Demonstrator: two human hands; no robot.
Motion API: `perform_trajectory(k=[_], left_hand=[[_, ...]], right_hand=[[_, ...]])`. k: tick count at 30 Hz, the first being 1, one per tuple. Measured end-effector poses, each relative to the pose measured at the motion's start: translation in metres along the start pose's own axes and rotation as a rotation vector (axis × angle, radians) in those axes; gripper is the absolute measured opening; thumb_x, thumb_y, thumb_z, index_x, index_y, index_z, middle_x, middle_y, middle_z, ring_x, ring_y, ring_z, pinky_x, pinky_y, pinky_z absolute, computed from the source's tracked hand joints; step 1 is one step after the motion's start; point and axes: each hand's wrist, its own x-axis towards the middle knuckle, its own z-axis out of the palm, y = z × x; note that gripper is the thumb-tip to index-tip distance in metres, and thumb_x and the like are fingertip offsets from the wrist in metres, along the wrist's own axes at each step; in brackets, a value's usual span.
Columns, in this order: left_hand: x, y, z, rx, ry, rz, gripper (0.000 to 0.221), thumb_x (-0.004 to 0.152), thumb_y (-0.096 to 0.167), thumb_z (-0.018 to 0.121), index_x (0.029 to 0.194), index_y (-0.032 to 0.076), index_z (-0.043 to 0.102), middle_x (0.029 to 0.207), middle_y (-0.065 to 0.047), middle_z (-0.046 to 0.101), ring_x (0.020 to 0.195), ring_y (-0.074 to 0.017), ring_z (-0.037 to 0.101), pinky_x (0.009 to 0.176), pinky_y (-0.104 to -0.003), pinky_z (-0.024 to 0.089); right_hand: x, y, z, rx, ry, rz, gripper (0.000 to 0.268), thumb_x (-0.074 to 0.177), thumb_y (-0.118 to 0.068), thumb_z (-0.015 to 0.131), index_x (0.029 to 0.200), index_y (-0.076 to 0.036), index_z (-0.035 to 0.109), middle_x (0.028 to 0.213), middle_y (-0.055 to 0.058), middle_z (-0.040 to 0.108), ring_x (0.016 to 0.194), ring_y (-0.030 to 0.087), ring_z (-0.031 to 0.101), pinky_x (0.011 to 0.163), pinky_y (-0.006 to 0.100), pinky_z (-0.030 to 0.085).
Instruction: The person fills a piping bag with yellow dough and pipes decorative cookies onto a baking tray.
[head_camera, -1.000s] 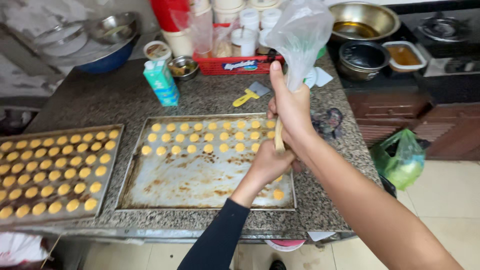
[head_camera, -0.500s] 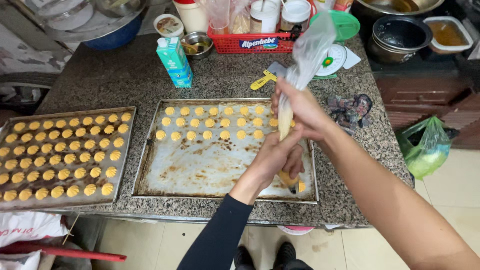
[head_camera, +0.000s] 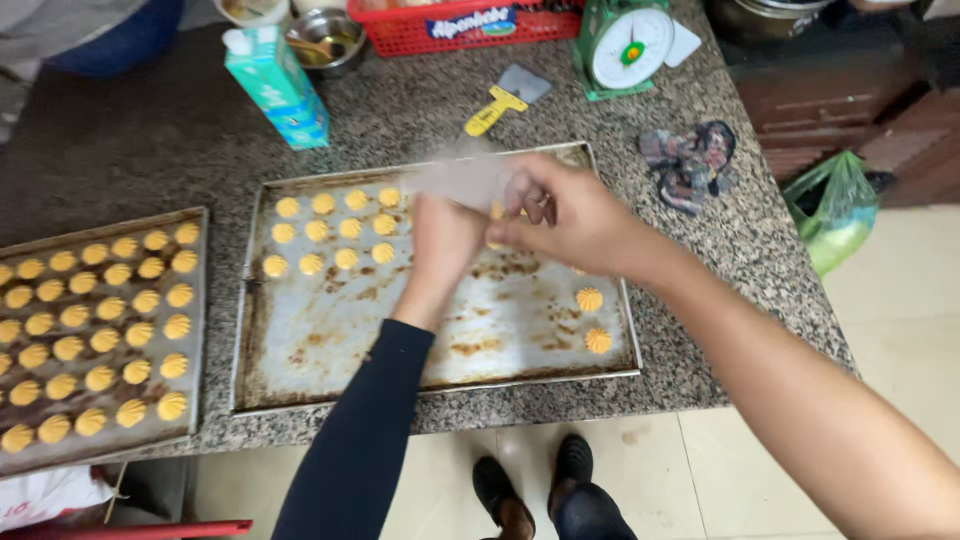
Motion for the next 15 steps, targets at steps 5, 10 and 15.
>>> perform_trajectory(k=[5,10,15], left_hand=[[-0.004,-0.022,0.027,-0.332,-0.188,-0.441,0.057,0.107,0.053,0.049,0.085,0.004,0.07,0.073,-0.008,0.065,0.069,-0.0144,0.062,0.064,-0.031,0.05],[-0.018,-0.027,0.076,-0.45,-0.256,-0.284,0.055,0.101,0.058,0.053,0.09,0.007,0.069,0.079,0.0,0.069,0.074,-0.0102,0.065,0.07,-0.028,0.055],[-0.02,-0.037,0.093,-0.418,-0.278,-0.396,0.052,0.1,0.057,0.06,0.093,0.006,0.068,0.083,0.004,0.067,0.077,-0.0079,0.062,0.068,-0.026,0.054]], right_hand=[[-0.003,0.033,-0.004,-0.017,-0.114,0.469,0.052,0.09,-0.023,0.082,0.136,-0.006,0.064,0.079,0.001,0.063,0.069,0.009,0.054,0.062,0.026,0.047],[-0.018,0.089,0.028,0.472,-0.015,0.502,0.076,0.075,-0.007,0.084,0.142,-0.008,0.048,0.103,-0.012,0.072,0.092,0.001,0.07,0.081,0.022,0.06],[-0.031,0.137,0.031,0.138,-0.07,0.636,0.028,0.093,-0.007,0.08,0.108,0.003,0.058,0.086,0.001,0.063,0.084,0.019,0.064,0.08,0.038,0.057]])
